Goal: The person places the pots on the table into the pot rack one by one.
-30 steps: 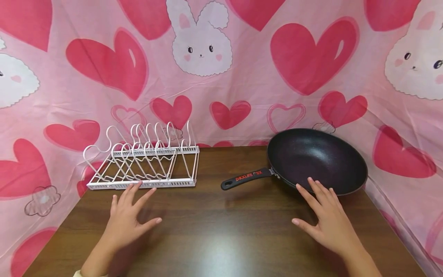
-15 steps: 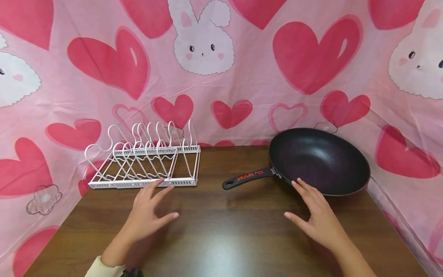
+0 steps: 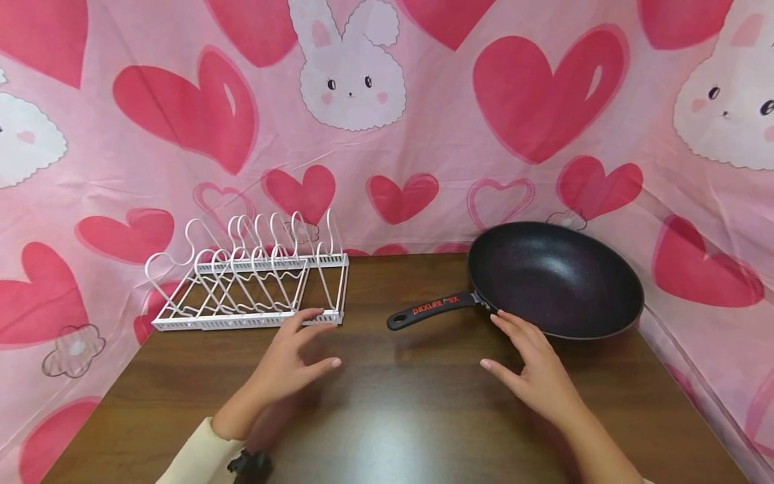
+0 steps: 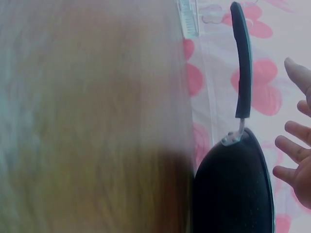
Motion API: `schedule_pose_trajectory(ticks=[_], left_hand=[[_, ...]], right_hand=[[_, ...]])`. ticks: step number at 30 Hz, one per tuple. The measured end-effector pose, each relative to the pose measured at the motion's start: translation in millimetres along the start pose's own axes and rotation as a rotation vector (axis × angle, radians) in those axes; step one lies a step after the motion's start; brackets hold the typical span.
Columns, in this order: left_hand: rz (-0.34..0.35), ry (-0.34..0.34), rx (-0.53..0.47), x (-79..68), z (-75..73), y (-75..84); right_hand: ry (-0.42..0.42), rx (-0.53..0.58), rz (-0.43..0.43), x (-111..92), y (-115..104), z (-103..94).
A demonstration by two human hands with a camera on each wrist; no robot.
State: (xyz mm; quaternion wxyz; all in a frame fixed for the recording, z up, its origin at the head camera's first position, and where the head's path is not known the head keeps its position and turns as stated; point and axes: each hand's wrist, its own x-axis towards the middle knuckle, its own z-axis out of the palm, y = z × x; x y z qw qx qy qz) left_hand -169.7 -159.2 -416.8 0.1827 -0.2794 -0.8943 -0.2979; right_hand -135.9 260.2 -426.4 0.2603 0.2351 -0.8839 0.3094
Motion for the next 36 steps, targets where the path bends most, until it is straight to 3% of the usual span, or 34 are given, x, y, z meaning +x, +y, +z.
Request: schedule_pose_trajectory(ticks=[12,17,21,24,30,36], left_hand=[[-0.040,-0.138,-0.197,35.5,15.7,14.1],[-0.070,-0.191,-0.330,51.4,25.1,16.7],[-0.119,-0.243,-0.463,63.1,33.0,18.5],[-0.174,-0.293,-0.547,71.1,39.1,19.0],[-0.295,-0.395,-0.692,86.0,51.8,21.0],[-0.381,-0.493,-0.861,98.7,62.7,24.2]], right_hand=[[0.049,0.073,0.081,7,-10,17.4],[0.079,0.115,0.123,11,-10,27.6],[0.052,0.180,0.220,14,-11,35.0],[0.002,0.240,0.338,18,-12,39.0],[-0.069,0.447,0.624,26,-15,46.7],[0.003,0.870,0.789,36,-18,59.9]])
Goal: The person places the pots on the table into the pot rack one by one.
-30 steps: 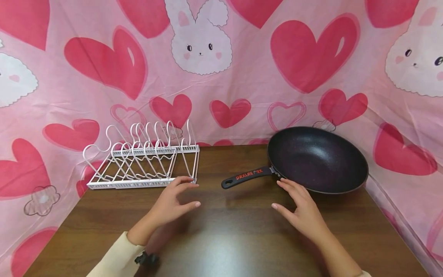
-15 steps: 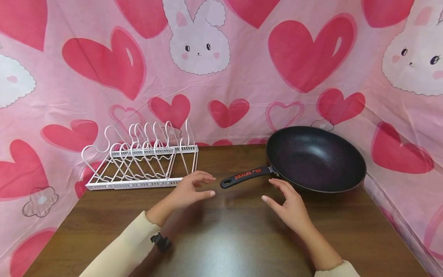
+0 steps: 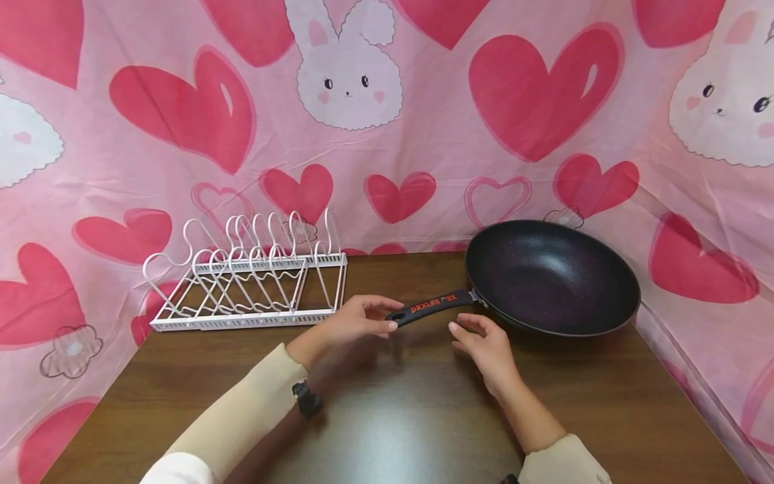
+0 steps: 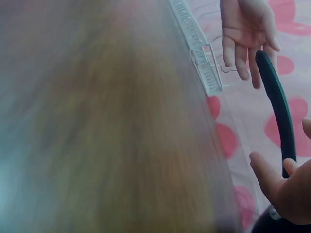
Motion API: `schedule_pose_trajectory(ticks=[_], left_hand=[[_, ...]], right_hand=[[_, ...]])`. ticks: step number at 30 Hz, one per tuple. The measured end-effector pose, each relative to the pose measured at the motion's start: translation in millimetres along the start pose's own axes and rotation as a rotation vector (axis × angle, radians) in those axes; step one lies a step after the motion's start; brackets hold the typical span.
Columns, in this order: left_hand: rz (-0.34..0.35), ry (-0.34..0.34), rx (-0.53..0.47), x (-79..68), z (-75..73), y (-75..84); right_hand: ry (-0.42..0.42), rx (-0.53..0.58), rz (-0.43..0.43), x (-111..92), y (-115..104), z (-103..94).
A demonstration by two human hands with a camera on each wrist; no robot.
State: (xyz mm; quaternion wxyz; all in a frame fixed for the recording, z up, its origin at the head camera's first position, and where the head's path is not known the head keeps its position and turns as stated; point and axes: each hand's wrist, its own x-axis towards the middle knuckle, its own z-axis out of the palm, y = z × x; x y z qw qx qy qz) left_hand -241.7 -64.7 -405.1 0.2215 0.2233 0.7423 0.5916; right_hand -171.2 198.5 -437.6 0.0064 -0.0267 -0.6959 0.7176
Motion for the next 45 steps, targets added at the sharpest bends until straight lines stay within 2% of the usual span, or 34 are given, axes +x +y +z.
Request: schedule_pose_trajectory(ticks=[4,7,12,20,25,28,33,35,39,45], left_hand=[[-0.046,-0.041,-0.132,10.0,3.6,1.3],[-0.078,-0.041,-0.212,17.4,6.0,-0.5],[-0.110,-0.012,-0.247,23.1,10.0,-2.8],[-0.130,-0.055,-0.346,14.4,30.7,-4.0],[-0.181,-0.079,-0.429,5.8,48.5,-2.8],[-0.230,-0.117,-0.464,2.1,57.0,-4.9],[-0.311,-0.236,-0.488,-0.2,69.2,-13.4],[-0.321,-0.288,-0.503,-0.3,73.9,-16.9],[-0.304,-0.360,-0.546,-0.1,82.0,-21.4],[-0.265,-0.389,-0.555,-2.1,90.5,-28.2]], right_hand=[[-0.011,0.230,0.056,7,2,6.2],[0.000,0.363,0.088,14,3,11.6],[0.030,0.572,0.134,22,5,17.7],[0.046,0.736,0.173,21,6,14.1],[-0.022,0.836,0.156,13,6,6.0],[-0.075,0.837,0.143,8,8,1.1],[-0.110,0.727,0.138,-2,10,-5.9],[-0.115,0.683,0.125,-6,12,-8.6],[-0.152,0.629,0.063,-10,13,-13.5],[-0.232,0.615,-0.025,-13,18,-16.4]])
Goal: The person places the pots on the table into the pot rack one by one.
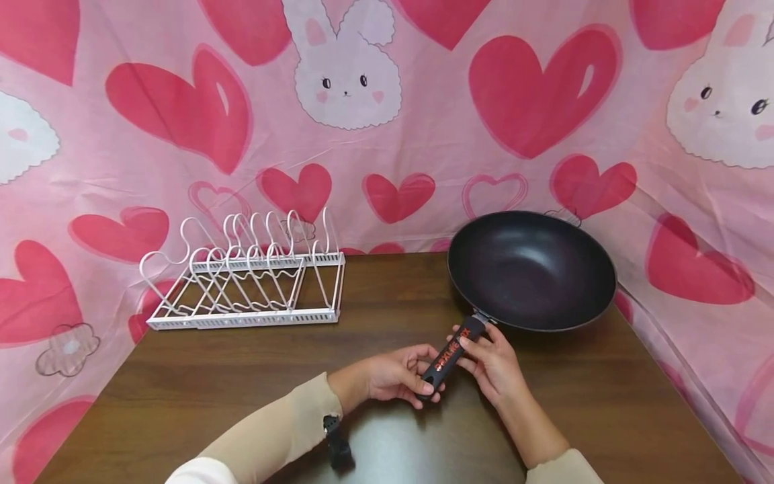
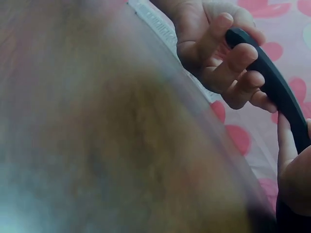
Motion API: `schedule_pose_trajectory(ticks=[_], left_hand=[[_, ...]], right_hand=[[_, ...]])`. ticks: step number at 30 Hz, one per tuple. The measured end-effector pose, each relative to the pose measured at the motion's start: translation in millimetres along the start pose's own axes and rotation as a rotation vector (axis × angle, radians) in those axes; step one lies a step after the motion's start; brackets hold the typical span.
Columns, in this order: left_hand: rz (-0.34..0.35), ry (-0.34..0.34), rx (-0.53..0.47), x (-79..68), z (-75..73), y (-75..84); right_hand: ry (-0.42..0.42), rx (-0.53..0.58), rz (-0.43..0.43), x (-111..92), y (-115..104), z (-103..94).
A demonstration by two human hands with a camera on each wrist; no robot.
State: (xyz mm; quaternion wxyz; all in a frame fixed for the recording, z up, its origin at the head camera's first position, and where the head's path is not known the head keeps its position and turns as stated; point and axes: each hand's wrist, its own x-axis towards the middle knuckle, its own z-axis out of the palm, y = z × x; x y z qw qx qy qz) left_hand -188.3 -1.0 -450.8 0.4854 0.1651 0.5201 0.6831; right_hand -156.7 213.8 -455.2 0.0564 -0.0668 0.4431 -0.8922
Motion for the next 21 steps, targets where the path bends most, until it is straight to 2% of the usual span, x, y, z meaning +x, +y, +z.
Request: schedule_pose_trajectory(ticks=[5,15,18,21], left_hand=[[0.010,-0.019,0.009,-2.4,1.1,-8.5],[0.047,-0.099,0.038,-10.7,3.5,-20.4],[0.084,-0.100,0.039,-13.7,5.0,-22.8],[0.129,-0.068,0.023,-16.4,8.1,-22.7]], right_hand=[[-0.029,-0.041,-0.016,-5,3,-0.9],[0.023,-0.307,-0.163,-17,5,11.2],[0.024,-0.334,-0.206,-20,5,17.6],[0.013,-0.354,-0.235,-21,4,23.4]])
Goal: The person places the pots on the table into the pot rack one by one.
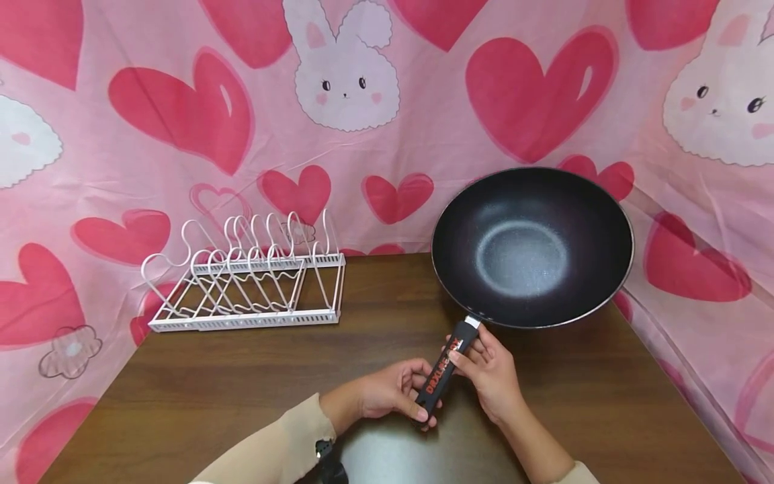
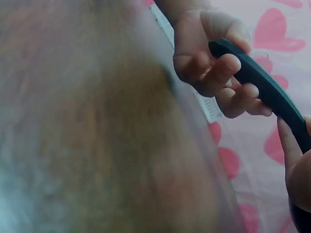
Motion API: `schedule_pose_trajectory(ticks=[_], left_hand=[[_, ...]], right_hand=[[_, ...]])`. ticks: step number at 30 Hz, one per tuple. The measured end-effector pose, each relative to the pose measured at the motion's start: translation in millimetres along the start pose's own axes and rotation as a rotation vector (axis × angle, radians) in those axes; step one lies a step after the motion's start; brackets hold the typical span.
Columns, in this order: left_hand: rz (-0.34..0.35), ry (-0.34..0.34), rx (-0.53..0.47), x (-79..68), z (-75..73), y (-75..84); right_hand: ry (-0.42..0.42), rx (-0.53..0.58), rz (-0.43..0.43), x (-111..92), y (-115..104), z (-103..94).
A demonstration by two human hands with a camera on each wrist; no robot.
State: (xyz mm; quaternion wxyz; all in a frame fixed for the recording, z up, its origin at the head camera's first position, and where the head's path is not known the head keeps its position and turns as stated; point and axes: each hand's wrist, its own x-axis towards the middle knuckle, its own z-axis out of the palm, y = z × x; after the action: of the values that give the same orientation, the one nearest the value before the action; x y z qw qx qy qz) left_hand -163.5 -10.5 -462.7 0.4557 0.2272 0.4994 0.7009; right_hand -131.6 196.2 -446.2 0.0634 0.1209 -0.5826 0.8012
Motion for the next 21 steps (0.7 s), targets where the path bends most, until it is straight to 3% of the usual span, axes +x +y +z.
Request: schedule_pose_trajectory(ticks=[2,4,7,10,13,17,21], left_hand=[[0.034,0.065,-0.030,-0.4,5.8,0.8],[0.083,0.173,-0.071,-0.2,15.8,1.1],[0.189,0.419,-0.114,3.4,35.9,-1.0],[0.315,0.671,-0.086,8.5,54.5,-4.6],[0.430,0.845,-0.022,12.0,64.9,-6.3],[0.525,0.933,0.019,10.0,65.6,-6.2],[0.597,0.904,0.003,2.3,55.7,-3.1]], right_hand=[[-0.002,-0.026,-0.010,0,-2,2.8],[-0.001,-0.057,-0.022,1,-4,5.6],[0.011,-0.111,-0.040,3,-5,10.3],[0.006,-0.144,-0.083,5,-7,16.2],[-0.008,-0.151,-0.124,7,-9,23.2],[-0.004,-0.172,-0.122,10,-11,32.5],[-0.020,-0.149,-0.116,14,-11,39.6]])
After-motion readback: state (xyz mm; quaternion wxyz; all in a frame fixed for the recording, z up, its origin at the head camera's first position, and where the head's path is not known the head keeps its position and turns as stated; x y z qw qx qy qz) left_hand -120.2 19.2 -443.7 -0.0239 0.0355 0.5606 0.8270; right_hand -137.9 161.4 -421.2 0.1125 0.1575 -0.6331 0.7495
